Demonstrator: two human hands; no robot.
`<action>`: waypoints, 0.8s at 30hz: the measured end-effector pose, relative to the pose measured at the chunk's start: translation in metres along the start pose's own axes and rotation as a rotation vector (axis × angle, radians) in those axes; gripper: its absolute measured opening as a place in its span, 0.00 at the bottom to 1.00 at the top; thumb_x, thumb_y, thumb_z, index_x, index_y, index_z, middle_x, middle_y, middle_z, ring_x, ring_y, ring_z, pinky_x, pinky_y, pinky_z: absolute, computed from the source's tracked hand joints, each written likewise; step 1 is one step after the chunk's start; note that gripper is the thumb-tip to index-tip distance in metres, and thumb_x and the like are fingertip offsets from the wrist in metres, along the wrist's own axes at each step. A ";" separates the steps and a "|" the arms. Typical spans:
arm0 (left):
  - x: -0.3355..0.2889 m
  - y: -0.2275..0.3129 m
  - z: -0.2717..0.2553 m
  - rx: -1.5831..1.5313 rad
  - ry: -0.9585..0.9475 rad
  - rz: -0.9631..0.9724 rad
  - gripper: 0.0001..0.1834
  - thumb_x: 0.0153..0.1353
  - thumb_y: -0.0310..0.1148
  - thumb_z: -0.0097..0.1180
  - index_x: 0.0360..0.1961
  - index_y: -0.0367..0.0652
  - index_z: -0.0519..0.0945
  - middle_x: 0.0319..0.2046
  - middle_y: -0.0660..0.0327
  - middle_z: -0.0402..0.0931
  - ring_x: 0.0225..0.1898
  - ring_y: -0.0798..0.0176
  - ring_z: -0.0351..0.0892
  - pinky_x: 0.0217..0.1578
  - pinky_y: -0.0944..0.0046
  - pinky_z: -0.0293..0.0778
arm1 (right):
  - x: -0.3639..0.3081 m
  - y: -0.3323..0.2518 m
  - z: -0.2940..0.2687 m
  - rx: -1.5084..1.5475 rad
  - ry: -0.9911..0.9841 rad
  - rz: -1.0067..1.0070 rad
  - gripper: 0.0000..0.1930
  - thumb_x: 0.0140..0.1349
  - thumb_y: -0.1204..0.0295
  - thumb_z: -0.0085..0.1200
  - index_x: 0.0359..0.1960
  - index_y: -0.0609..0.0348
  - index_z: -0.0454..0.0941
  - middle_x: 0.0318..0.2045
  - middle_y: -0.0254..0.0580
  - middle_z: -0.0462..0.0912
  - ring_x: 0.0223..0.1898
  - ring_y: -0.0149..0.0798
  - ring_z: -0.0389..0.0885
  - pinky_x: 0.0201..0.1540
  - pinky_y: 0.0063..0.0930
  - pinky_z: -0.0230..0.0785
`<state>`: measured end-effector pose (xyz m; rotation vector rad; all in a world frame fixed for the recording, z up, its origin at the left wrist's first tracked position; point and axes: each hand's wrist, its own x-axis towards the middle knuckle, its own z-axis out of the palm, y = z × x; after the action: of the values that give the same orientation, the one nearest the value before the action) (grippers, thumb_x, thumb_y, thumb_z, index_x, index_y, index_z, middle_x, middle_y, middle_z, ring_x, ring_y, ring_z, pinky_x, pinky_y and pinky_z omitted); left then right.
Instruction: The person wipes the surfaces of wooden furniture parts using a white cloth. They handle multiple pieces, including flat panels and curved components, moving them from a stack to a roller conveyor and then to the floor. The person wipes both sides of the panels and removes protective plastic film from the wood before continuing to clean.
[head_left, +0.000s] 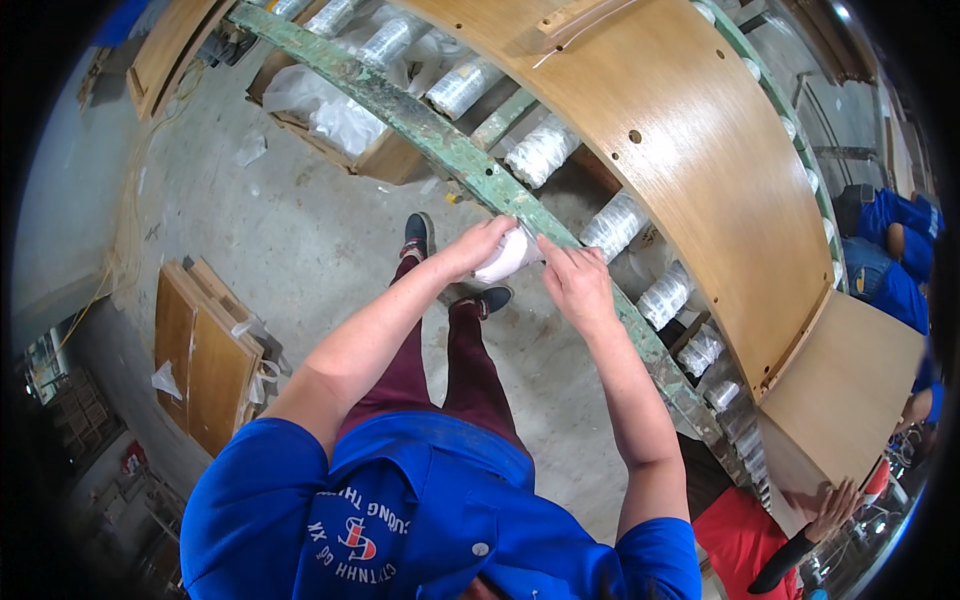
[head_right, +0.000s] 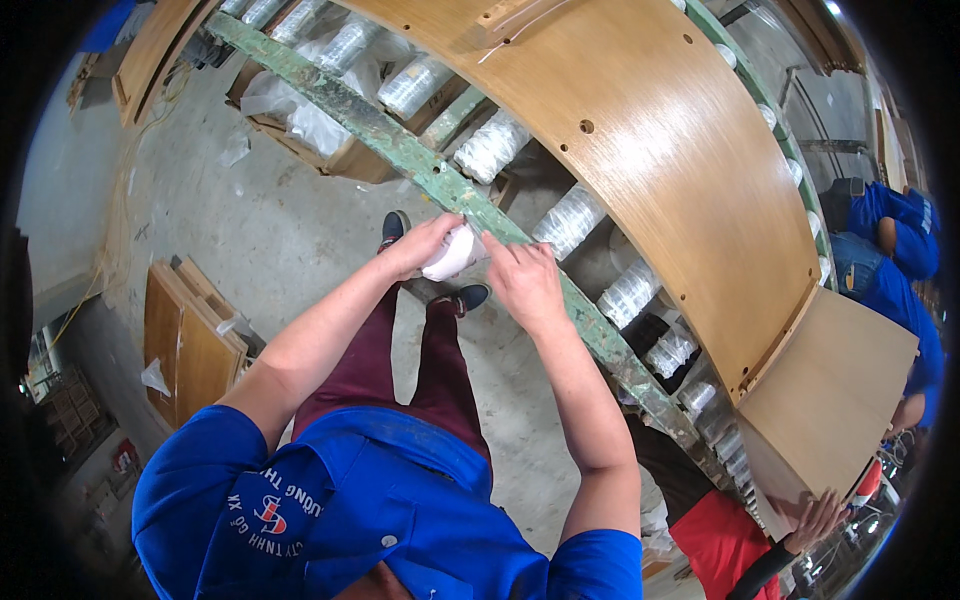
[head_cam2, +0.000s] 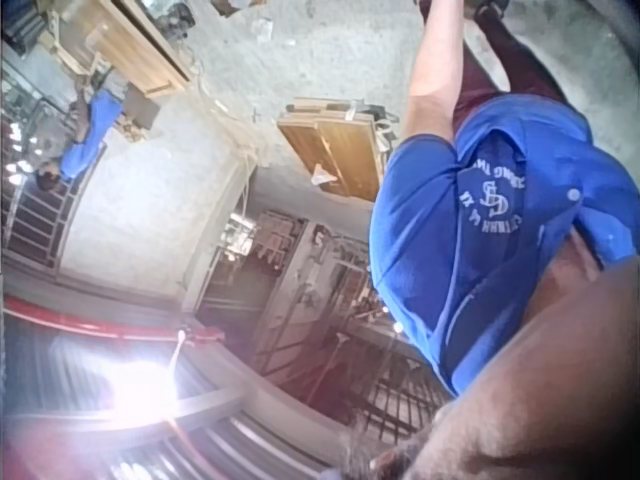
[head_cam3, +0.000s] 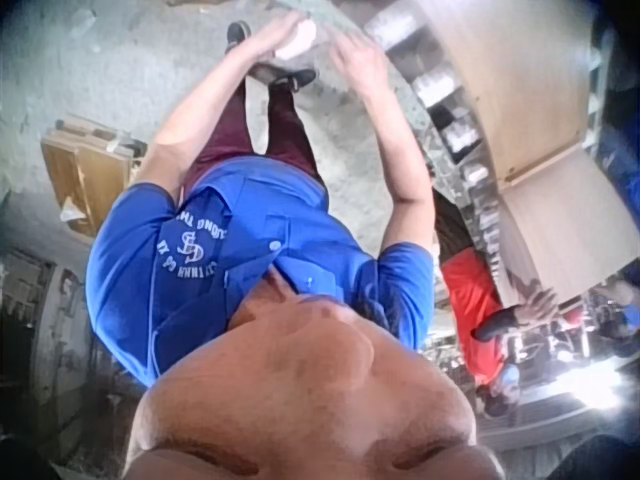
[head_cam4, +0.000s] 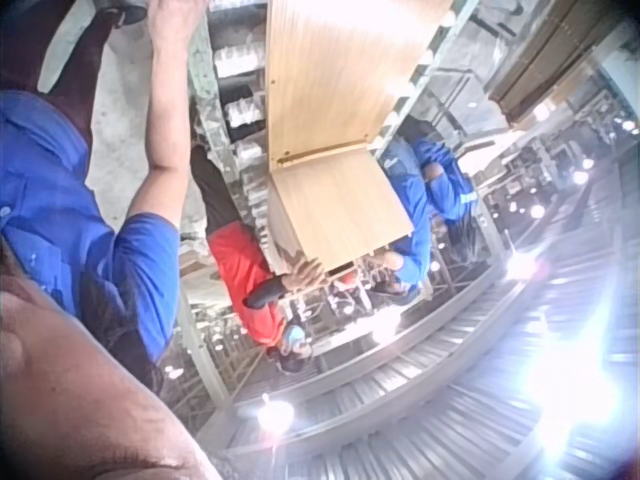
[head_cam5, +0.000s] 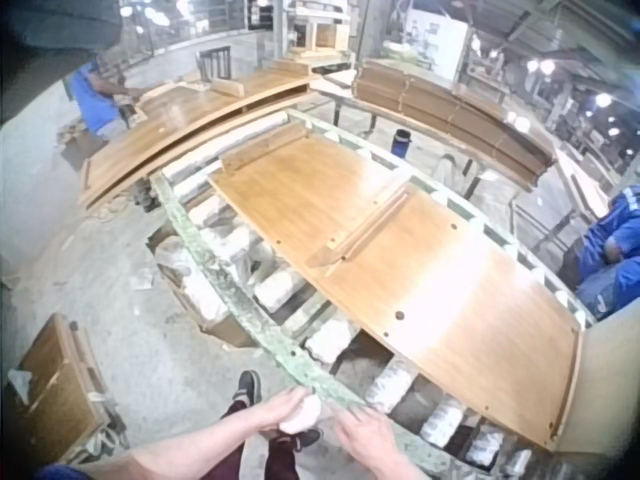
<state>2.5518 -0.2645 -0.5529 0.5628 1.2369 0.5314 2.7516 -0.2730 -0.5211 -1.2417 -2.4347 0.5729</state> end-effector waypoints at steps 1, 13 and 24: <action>0.000 0.001 0.001 0.005 0.005 -0.002 0.25 0.64 0.47 0.41 0.49 0.35 0.73 0.41 0.56 0.75 0.38 0.65 0.75 0.38 0.66 0.71 | -0.002 0.000 0.000 0.009 0.002 -0.001 0.23 0.48 0.76 0.56 0.50 0.53 0.75 0.22 0.39 0.74 0.28 0.41 0.76 0.37 0.37 0.64; -0.002 0.006 0.002 -0.002 -0.038 -0.032 0.26 0.64 0.48 0.42 0.49 0.35 0.74 0.40 0.57 0.77 0.35 0.66 0.76 0.35 0.67 0.72 | -0.028 -0.002 -0.033 -0.149 -0.097 -0.058 0.22 0.47 0.76 0.57 0.48 0.57 0.75 0.22 0.39 0.76 0.27 0.39 0.77 0.38 0.34 0.64; -0.031 -0.007 -0.019 0.242 -0.405 0.051 0.18 0.58 0.38 0.60 0.47 0.41 0.76 0.38 0.65 0.79 0.37 0.75 0.75 0.39 0.70 0.72 | -0.029 -0.042 -0.047 0.367 -0.038 0.344 0.11 0.58 0.73 0.53 0.43 0.58 0.77 0.27 0.45 0.74 0.30 0.47 0.75 0.34 0.36 0.67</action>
<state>2.5259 -0.2882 -0.5398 0.8624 0.9056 0.2904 2.7618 -0.3101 -0.4631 -1.4974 -2.0252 1.0901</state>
